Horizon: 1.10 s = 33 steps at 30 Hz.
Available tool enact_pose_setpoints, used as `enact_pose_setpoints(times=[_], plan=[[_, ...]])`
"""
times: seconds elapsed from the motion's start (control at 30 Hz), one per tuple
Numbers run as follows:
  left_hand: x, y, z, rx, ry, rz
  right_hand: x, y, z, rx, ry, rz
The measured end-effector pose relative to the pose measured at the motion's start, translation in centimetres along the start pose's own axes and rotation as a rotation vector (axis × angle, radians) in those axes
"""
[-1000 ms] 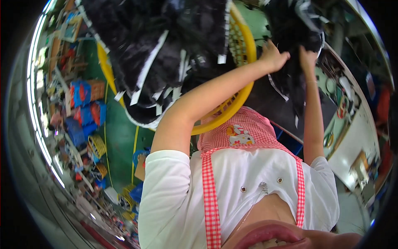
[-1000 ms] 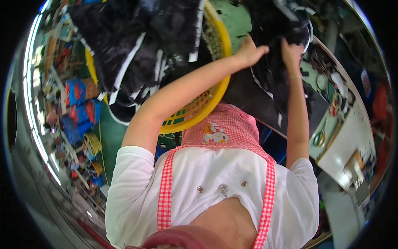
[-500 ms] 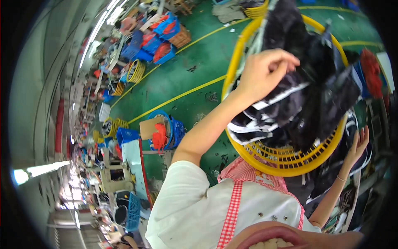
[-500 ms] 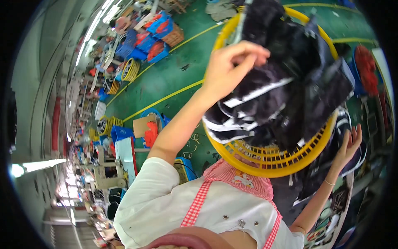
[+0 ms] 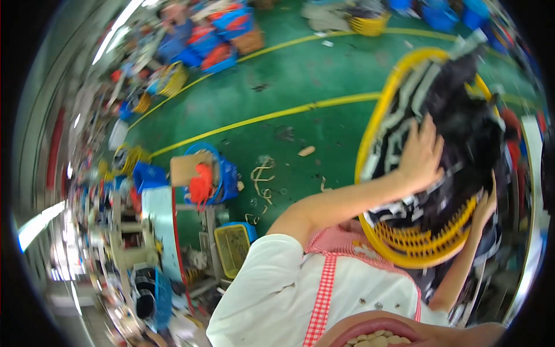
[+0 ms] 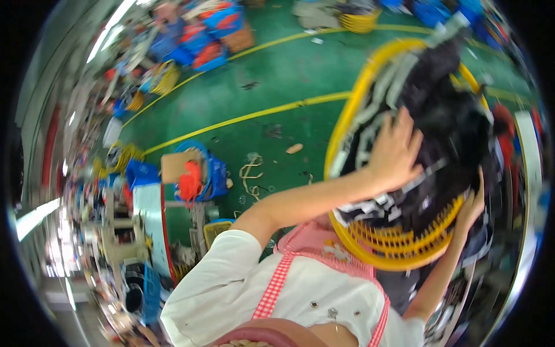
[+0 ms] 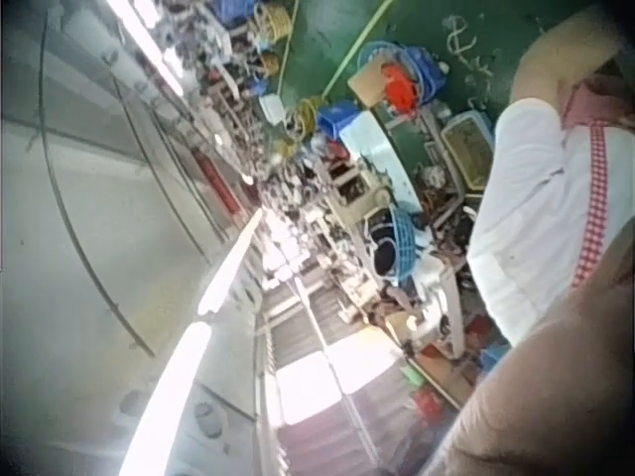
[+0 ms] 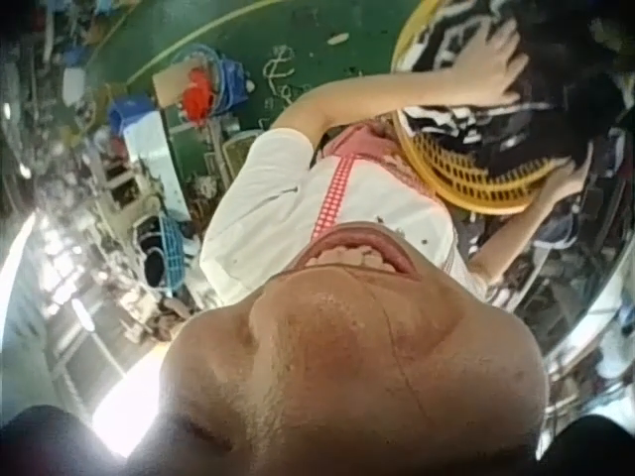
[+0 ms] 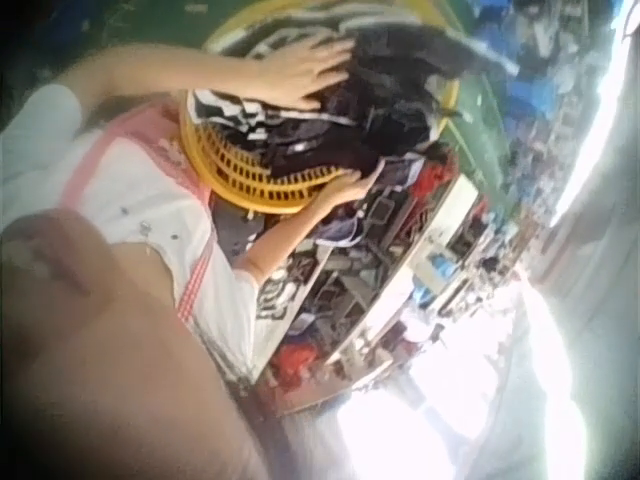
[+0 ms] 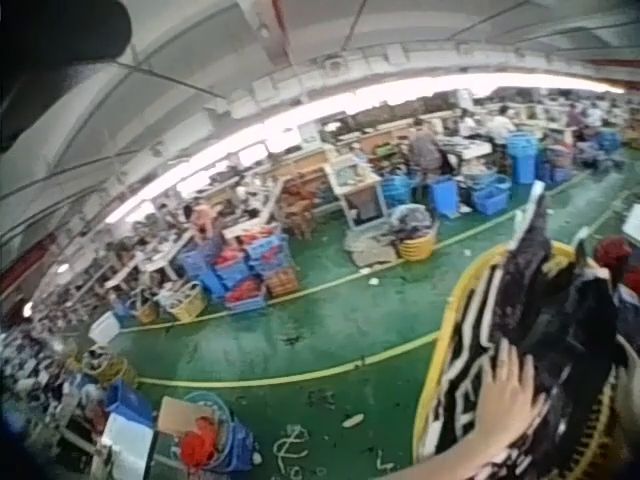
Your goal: Assembling shoe components, trimming materials with scissors, and organizing parts into a basket.
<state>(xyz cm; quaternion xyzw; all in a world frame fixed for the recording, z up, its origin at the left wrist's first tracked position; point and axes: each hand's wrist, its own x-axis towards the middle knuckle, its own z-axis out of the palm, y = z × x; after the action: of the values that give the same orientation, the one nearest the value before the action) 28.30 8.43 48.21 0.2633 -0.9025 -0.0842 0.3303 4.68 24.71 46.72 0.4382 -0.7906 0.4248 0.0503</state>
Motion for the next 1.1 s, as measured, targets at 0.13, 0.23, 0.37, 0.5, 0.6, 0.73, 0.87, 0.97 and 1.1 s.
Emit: enact_pose_setpoints(times=[0.13,0.23,0.37,0.5,0.6,0.73,0.87,0.97,1.1], plan=[[0.4,-1.3,-0.3,-0.024,0.057,0.064,-2.5,-1.6,-1.1,0.064,0.131,0.295],[0.5,-2.3,-1.0,0.114,-0.006,0.150,-6.4,-4.6,-1.0,0.232,-0.074,0.142],[0.4,-2.9,-1.5,0.254,-0.121,0.242,-11.2,-4.9,0.2,0.050,-0.312,0.074],[6.3,-1.0,-3.7,0.098,-0.513,0.153,-9.4,-2.0,2.1,0.229,0.122,0.532],[11.2,-2.8,-2.2,0.067,-0.330,0.084,-7.1,-1.9,4.7,-0.181,0.129,0.523],[13.9,-6.4,2.8,0.425,-0.553,-0.162,-6.2,-1.5,10.3,-0.390,0.156,0.381],[12.6,-5.5,3.6,0.407,-0.618,-0.101,-6.1,-0.9,8.7,-0.152,0.107,0.400],[11.8,-4.6,3.3,0.126,-0.641,-0.057,-5.7,-0.1,7.0,-0.042,0.062,0.451],[9.9,-1.6,0.5,-0.165,-0.673,-0.066,-5.1,-0.2,2.9,0.265,-0.060,0.480]])
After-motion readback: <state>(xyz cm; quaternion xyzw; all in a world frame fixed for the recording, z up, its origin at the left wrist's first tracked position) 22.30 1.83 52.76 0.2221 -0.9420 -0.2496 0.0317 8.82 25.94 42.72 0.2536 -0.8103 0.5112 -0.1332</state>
